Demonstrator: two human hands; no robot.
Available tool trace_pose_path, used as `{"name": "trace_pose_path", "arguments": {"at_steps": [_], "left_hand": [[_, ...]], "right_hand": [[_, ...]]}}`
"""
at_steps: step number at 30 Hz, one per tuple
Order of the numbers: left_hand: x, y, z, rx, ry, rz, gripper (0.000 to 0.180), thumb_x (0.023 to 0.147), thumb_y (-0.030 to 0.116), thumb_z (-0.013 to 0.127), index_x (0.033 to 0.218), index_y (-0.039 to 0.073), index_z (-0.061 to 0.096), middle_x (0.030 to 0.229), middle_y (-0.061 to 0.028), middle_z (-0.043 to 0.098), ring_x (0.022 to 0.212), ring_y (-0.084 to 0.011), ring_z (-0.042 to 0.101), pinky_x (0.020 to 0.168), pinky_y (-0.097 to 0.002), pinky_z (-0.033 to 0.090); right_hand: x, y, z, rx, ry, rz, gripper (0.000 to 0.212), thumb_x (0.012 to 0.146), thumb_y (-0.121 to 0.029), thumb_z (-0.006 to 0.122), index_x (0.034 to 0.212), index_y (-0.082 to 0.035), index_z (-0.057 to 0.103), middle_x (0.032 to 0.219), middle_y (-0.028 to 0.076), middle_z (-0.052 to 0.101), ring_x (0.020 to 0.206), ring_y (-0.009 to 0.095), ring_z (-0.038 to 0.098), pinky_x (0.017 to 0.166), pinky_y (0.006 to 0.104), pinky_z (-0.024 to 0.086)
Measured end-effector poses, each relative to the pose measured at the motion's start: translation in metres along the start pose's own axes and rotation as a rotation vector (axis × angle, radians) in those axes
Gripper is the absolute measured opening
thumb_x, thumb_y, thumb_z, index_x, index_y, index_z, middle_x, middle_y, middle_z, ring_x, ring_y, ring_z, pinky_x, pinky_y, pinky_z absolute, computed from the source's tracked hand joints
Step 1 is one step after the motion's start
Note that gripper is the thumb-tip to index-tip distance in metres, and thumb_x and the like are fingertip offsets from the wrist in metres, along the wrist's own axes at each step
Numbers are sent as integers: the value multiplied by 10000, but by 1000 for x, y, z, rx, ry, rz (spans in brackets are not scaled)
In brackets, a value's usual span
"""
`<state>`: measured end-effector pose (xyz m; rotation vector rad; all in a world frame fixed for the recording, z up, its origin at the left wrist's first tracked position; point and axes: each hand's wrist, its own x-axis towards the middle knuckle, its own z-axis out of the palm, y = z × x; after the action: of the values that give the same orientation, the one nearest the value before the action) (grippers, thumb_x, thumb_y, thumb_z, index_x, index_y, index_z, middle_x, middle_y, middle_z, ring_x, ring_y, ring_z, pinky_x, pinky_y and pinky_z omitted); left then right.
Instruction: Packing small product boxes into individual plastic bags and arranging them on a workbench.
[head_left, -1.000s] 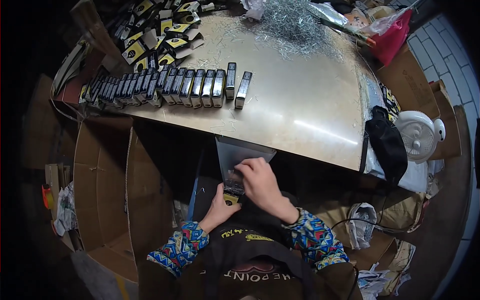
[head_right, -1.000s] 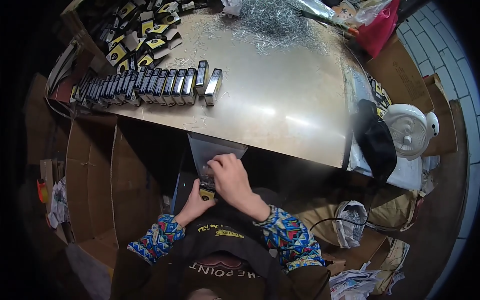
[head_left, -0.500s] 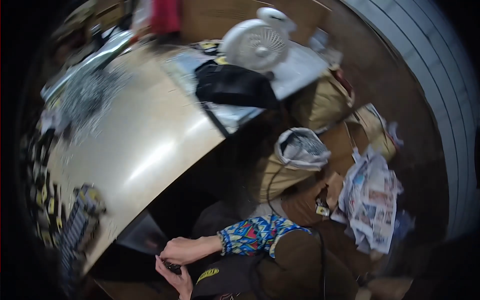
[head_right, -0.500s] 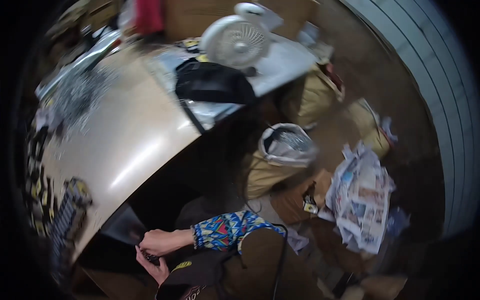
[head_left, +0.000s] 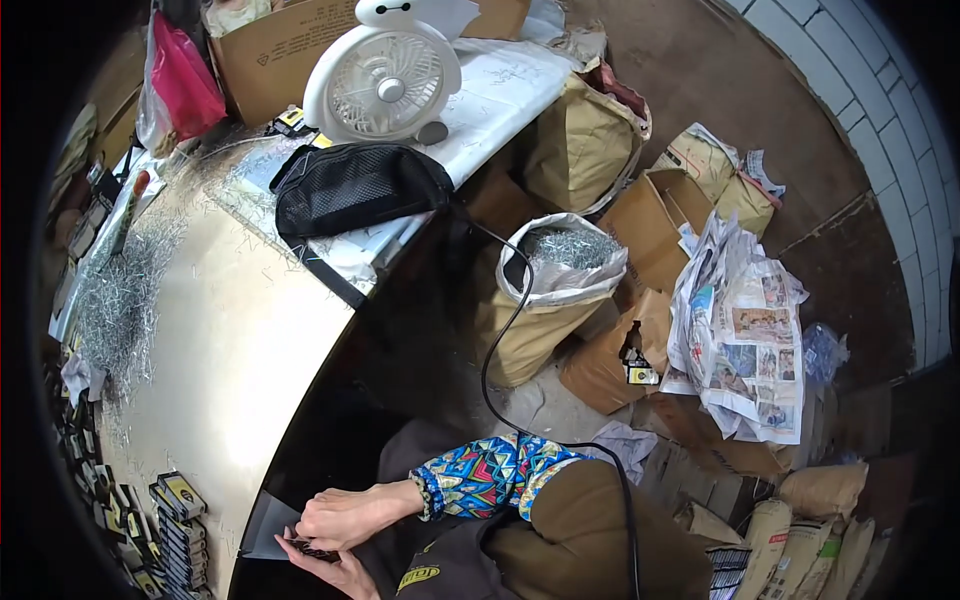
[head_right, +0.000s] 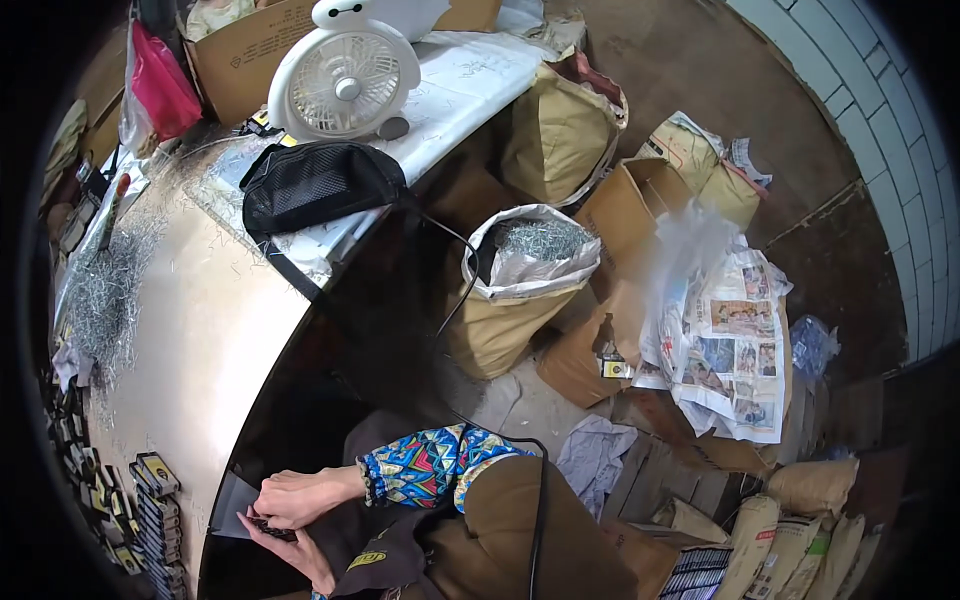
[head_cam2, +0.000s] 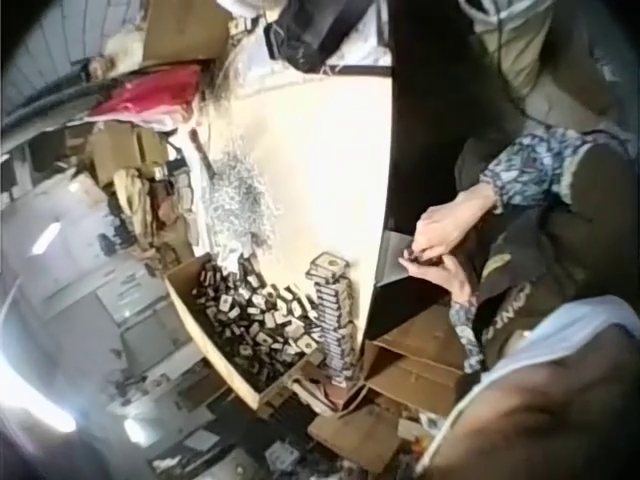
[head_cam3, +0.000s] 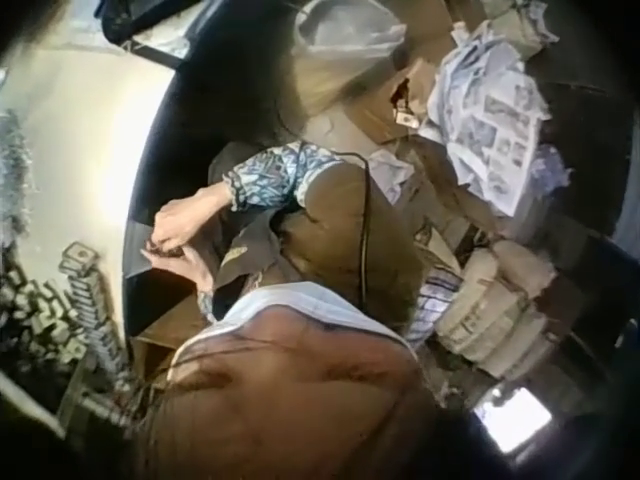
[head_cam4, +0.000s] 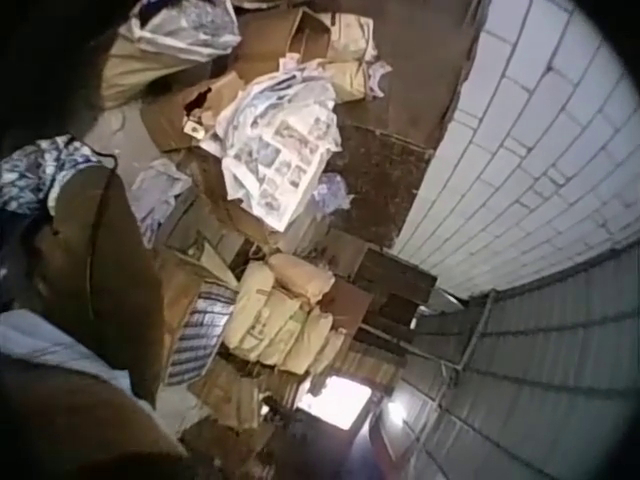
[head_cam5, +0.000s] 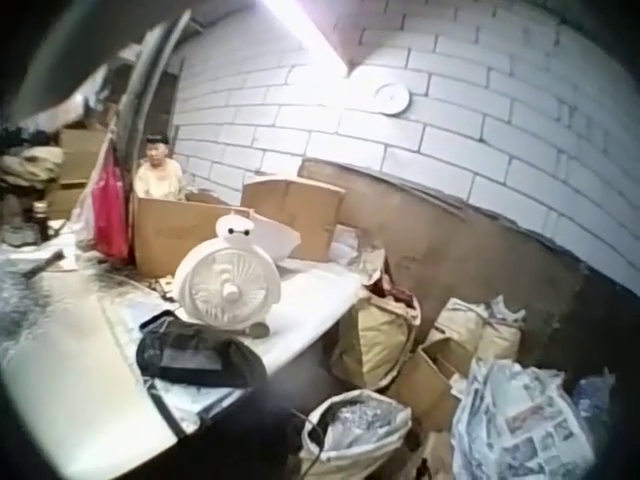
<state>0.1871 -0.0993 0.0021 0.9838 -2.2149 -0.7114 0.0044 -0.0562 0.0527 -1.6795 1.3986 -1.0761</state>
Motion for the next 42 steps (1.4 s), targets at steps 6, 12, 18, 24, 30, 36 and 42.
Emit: {"name": "trace_pose_path", "arguments": {"at_steps": [6,12,18,24,30,36,42], "left_hand": [[14,21,5,-199,13,-214,805,773,-27,682,1481,39,304,1474,-186,361,1320,-322,411,1112,-422,320],[13,16,10,-44,33,37,750,818,-13,610,1484,-4,265,1488,-209,328,1381,-356,332,1150,-436,252],[10,24,7,-147,62,-80,821,806,6,648,1508,23,223,1498,-213,305,1377,-351,335,1148,-441,247],[14,13,11,-73,121,23,920,799,62,751,1516,27,176,1512,-188,295,1363,-337,353,1120,-459,301],[18,18,4,-167,36,-55,924,804,79,760,1518,30,176,1533,-186,277,1371,-320,361,1122,-452,297],[30,9,-1,-361,-25,-293,797,794,-19,692,1464,-9,260,1382,-188,430,1250,-262,456,1066,-366,358],[45,22,-1,-129,45,-137,742,719,41,744,1369,25,385,1253,-176,516,1147,-291,539,991,-363,431]], "right_hand": [[2,19,-4,258,215,-117,224,828,-129,598,758,83,614,694,212,631,637,370,629,563,406,497],[7,5,-12,56,116,10,216,804,-141,593,761,62,656,680,223,639,620,372,634,563,426,496],[14,10,-10,224,135,-96,202,773,-133,587,782,49,676,698,223,647,632,368,644,588,421,512],[19,12,-11,-206,184,46,176,759,-73,554,682,74,615,643,256,609,654,368,659,560,429,496],[24,11,-38,-190,325,32,127,730,-33,576,679,80,600,645,260,597,660,412,644,548,458,500],[36,6,-24,418,217,92,140,818,-39,589,849,66,676,674,186,658,573,218,671,526,328,536],[23,-6,-46,781,167,355,351,933,-49,610,1275,18,560,1139,135,648,989,205,677,773,289,601]]}}
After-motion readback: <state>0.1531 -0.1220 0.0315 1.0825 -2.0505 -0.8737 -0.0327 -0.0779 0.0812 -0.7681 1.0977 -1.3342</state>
